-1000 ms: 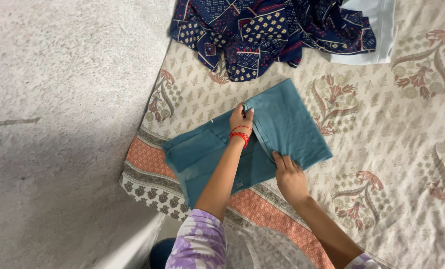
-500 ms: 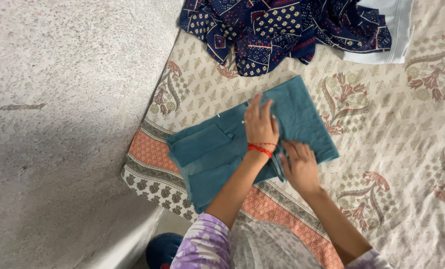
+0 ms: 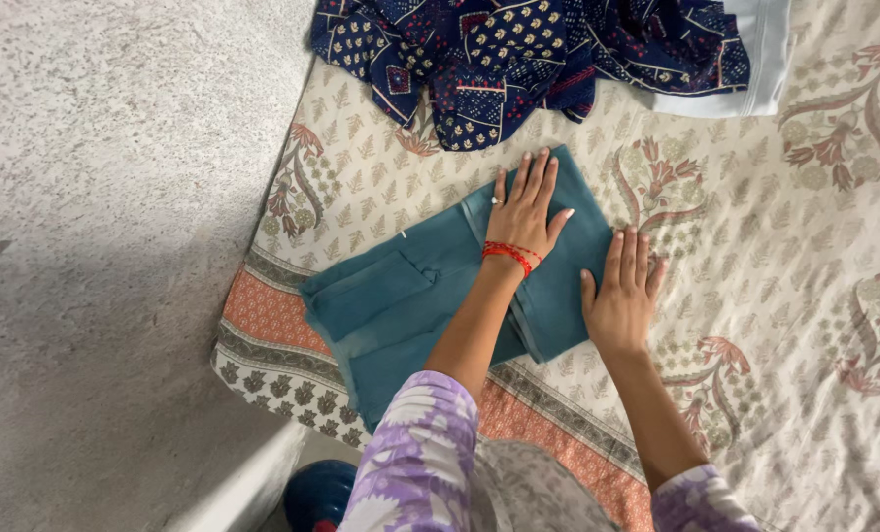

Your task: The person folds a white collared shirt and a teal t-shirt by hand on a bed, then stacks them with other clothes next to a fan.

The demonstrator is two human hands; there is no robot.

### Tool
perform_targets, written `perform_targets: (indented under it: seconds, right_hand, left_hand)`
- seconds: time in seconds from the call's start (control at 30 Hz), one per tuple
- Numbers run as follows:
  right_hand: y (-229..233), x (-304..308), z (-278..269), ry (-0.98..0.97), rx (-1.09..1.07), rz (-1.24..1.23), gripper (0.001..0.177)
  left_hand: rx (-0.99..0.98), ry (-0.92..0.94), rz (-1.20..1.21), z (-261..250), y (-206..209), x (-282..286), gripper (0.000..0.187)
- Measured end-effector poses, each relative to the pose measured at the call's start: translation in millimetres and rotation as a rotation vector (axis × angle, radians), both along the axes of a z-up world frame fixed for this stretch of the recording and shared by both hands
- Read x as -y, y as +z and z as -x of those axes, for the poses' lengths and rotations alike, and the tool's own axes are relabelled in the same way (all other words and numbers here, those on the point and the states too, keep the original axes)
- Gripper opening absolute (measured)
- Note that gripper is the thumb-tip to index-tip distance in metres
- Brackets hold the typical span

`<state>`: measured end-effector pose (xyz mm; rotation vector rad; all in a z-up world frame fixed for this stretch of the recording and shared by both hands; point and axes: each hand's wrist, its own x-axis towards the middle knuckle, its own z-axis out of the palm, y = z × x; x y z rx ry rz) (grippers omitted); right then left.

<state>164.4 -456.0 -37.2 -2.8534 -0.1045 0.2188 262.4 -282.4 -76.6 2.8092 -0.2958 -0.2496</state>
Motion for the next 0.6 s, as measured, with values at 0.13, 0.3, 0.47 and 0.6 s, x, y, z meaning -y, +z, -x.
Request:
perform_targets:
  seconds: [0.13,0.3,0.47,0.6]
  right_hand:
    - [13.8,11.4,18.8,-0.052,0.029,-0.056,0.067]
    - [36.1,25.0,10.2,-0.208,-0.046,-0.152,0.045]
    - [28.3,39.3,-9.7,-0.344,-0.274,-0.213,0.027]
    - [29.6,36.2,-5.9,-0.293,-0.229,-0.426,0.023]
  left_hand:
    - [-0.001,0.011,0.038,-1.2,5.1,3.7,0.074]
    - [0.109,0.068,0.071,-0.7,2.9,19.7,0.054]
    - [-0.156,0.269,0.215,-18.7,19.1,39.6,0.046]
    - [-0.377,0.396,0.121,-38.7,51.8,48.3,0.075]
